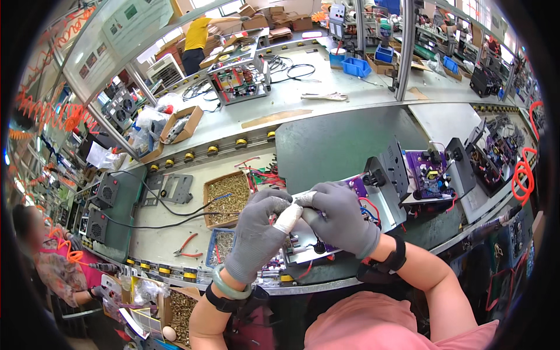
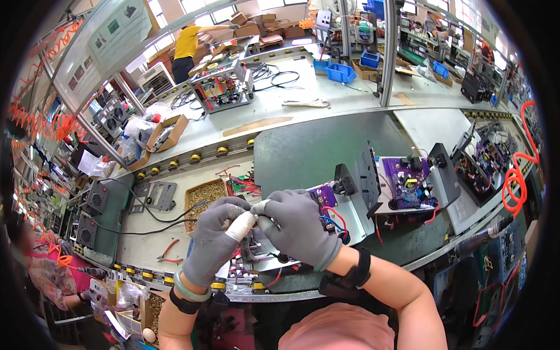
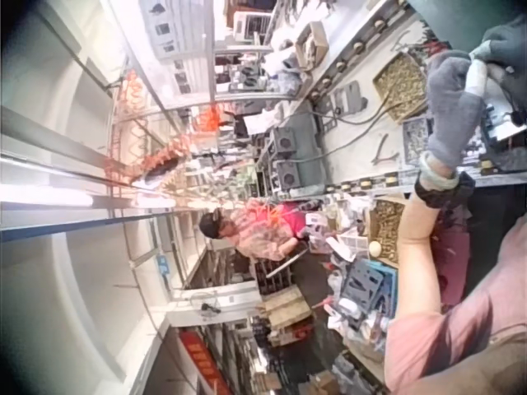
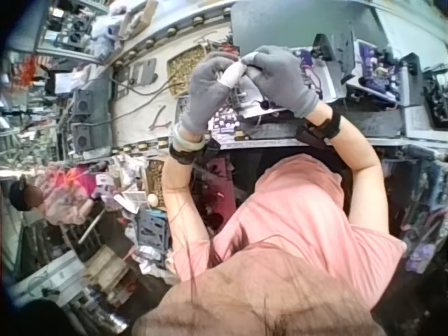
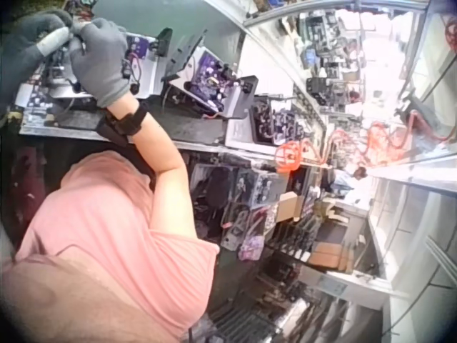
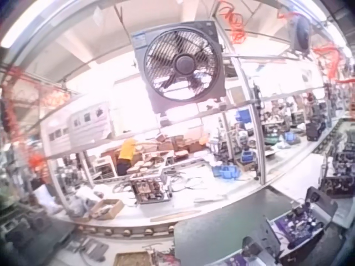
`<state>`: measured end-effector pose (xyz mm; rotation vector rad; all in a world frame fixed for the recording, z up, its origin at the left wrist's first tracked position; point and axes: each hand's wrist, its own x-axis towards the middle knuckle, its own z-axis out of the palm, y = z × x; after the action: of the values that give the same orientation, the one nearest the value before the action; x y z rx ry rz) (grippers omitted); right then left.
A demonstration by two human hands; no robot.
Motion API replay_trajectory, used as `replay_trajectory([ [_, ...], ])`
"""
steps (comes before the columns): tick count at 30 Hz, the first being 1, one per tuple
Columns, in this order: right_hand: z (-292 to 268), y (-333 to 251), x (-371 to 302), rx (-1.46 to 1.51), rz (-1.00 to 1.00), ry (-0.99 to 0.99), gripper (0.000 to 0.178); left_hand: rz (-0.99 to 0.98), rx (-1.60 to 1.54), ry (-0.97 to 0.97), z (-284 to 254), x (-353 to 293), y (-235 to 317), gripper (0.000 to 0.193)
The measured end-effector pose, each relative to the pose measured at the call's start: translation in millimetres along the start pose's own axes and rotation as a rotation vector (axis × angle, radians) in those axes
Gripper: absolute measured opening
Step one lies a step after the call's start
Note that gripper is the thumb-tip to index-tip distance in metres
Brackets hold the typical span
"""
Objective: Assemble and wire internal components for an industrial inverter unit on an assembly line.
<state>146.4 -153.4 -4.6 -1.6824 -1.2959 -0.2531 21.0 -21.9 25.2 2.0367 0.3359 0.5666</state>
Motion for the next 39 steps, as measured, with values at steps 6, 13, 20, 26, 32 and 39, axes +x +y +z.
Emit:
replay_trajectory([
  [6, -12.6, 3.2, 11.1, 0.16, 0.15, -0.351, 0.016, 0.493, 0.64, 0.069, -13.0, 0.0, 4.3, 0.016],
  [13, 11.8, 17.0, 16.8, -0.385, -0.023, -0.401, 0.008, -0.026, -0.003, -0.053, -10.4, -19.4, -17.9, 0.057],
  [20, 30.2, 22.9, 5.5, -0.485, -0.083, -0.469, 0.007, -0.406, -0.534, -0.232, -13.0, -34.3, -29.5, 0.078],
  [26, 29.3, 20.5, 7.1, -0.5, -0.002, -0.569, 0.009, -0.416, -0.552, -0.233, -15.1, -33.1, -24.8, 0.075],
  [32, 33.2, 13.9, 5.4, -0.488, -0.021, -0.624, 0.009, -0.433, -0.426, -0.22, -17.2, -32.5, -22.0, 0.074],
  [39, 34.5, 2.2, 11.2, -0.511, -0.074, -0.606, 0.009, -0.359, -0.42, -0.209, -11.9, -32.9, -21.6, 0.07],
])
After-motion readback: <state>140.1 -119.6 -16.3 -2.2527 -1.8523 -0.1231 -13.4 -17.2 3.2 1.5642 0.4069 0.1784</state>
